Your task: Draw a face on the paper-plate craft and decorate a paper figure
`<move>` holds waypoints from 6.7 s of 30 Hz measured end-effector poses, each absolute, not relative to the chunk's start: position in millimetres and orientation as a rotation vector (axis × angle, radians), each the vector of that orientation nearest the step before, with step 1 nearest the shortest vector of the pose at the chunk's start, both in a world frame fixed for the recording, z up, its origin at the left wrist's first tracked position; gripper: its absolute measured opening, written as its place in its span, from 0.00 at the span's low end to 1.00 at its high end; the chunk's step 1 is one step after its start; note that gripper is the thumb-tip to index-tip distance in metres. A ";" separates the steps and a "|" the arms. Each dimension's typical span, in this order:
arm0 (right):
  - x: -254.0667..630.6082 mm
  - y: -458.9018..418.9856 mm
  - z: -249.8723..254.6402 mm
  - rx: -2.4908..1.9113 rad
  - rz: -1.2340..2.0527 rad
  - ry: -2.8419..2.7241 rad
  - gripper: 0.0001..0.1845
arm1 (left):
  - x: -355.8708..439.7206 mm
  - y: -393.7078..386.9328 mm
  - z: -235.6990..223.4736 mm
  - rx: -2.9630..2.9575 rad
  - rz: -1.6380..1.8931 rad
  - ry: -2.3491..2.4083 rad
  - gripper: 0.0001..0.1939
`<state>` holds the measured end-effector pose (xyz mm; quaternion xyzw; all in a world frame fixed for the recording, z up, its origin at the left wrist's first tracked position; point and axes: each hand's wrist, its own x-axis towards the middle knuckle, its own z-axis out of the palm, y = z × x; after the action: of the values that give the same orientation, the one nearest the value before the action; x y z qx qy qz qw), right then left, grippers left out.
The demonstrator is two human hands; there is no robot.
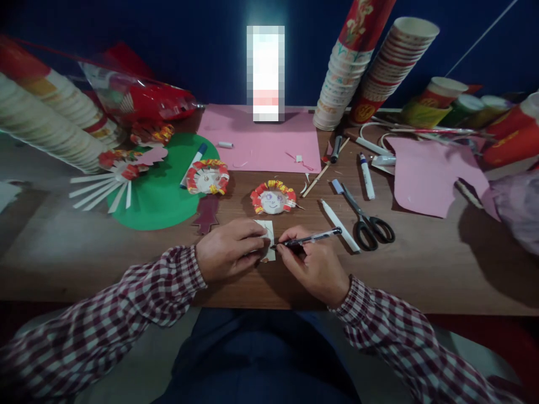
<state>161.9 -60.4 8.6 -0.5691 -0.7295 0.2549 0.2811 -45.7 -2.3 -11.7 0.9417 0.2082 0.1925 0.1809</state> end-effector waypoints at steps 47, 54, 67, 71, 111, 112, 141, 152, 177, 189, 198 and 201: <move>164.0 -67.3 1.0 -1.267 0.459 -2.333 0.10 | -50.1 -1.5 -13.0 2.762 0.551 0.528 0.10; 164.2 -65.9 1.0 -1.286 0.493 -2.318 0.11 | -52.5 -0.9 -15.8 2.744 0.641 0.477 0.10; 170.9 -64.3 4.0 -1.396 0.763 -1.916 0.10 | -50.1 -3.6 -15.3 2.739 0.650 0.526 0.08; 166.9 -62.5 5.0 -1.439 0.661 -1.936 0.07 | -49.8 -3.4 -15.2 2.736 0.667 0.536 0.08; 164.1 -63.5 7.1 -1.464 0.670 -1.990 0.04 | -50.0 -2.4 -15.7 2.724 0.661 0.517 0.07; 164.1 -63.3 6.6 -1.465 0.663 -1.995 0.04 | -50.0 -2.4 -15.6 2.725 0.655 0.517 0.07; 163.8 -62.3 6.3 -1.445 0.685 -1.968 0.04 | -51.9 -2.5 -17.7 2.729 0.640 0.508 0.07; 163.9 -62.2 8.0 -1.467 0.768 -1.979 0.05 | -51.5 -2.8 -15.3 2.740 0.588 0.527 0.07; 165.2 -63.0 9.3 -1.429 0.769 -1.998 0.06 | -52.4 -3.9 -17.0 2.719 0.630 0.544 0.07; 164.7 -63.3 6.4 -1.429 0.765 -2.013 0.06 | -52.0 -3.7 -16.3 2.715 0.621 0.538 0.07; 164.1 -63.1 6.0 -1.426 0.739 -2.012 0.06 | -51.5 -3.5 -15.9 2.729 0.629 0.539 0.06; 164.0 -63.6 6.3 -1.433 0.759 -2.007 0.07 | -51.8 -3.3 -16.2 2.727 0.628 0.533 0.06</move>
<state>164.0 -63.6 6.3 -0.5338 -0.7473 0.2825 0.2770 -51.8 -3.3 -16.2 0.9470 0.1851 0.2181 0.1459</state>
